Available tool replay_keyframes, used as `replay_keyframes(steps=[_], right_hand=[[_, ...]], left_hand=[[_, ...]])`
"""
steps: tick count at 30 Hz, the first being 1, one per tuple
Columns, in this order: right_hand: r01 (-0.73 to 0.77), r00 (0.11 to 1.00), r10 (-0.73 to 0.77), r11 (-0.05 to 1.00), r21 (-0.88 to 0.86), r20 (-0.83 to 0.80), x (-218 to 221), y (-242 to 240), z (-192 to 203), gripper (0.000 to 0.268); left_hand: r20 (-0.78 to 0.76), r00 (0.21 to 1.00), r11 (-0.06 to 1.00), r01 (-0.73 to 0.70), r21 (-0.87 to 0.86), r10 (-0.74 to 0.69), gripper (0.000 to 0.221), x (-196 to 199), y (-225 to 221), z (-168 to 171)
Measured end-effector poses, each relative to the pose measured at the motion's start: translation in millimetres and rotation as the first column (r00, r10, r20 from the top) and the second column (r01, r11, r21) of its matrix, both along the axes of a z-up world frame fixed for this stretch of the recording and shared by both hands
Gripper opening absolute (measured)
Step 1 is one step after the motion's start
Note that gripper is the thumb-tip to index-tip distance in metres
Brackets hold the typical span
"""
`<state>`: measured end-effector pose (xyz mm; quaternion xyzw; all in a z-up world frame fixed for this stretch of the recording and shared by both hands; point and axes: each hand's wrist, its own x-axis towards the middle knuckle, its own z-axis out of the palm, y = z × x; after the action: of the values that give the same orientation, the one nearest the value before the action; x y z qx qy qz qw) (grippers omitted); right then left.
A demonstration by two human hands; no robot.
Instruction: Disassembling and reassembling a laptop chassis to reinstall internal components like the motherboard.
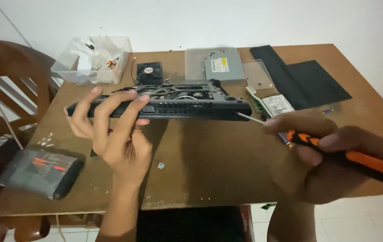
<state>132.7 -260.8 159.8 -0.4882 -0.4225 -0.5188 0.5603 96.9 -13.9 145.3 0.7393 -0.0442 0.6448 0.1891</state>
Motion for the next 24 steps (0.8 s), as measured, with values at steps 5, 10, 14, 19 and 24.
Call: replay_keyframes(steps=[5,10,14,19,24], right_hand=[[0.105,0.994,-0.102,0.992,-0.068,0.04,-6,5,8,0.021],[0.291,0.955,-0.296,0.945,-0.147,-0.014,-14,1,12,0.021],[0.374,0.925,-0.379,0.901,-0.219,0.022,-18,0,15,0.021],[0.21,0.977,-0.215,0.954,-0.213,0.002,-18,5,18,0.013],[0.196,0.973,-0.215,0.963,-0.184,-0.088,-26,18,23,0.021]], left_hand=[[0.045,0.999,0.999,0.027,0.028,-0.028,0.047,2,1,-1],[0.046,0.999,1.0,0.028,0.005,-0.028,0.043,3,3,-3],[0.075,0.992,0.992,0.091,0.089,-0.098,0.044,0,4,6],[0.074,0.982,0.982,0.165,0.091,-0.172,0.043,-2,3,10],[0.075,0.983,0.981,0.159,0.11,-0.168,0.033,0,4,4]])
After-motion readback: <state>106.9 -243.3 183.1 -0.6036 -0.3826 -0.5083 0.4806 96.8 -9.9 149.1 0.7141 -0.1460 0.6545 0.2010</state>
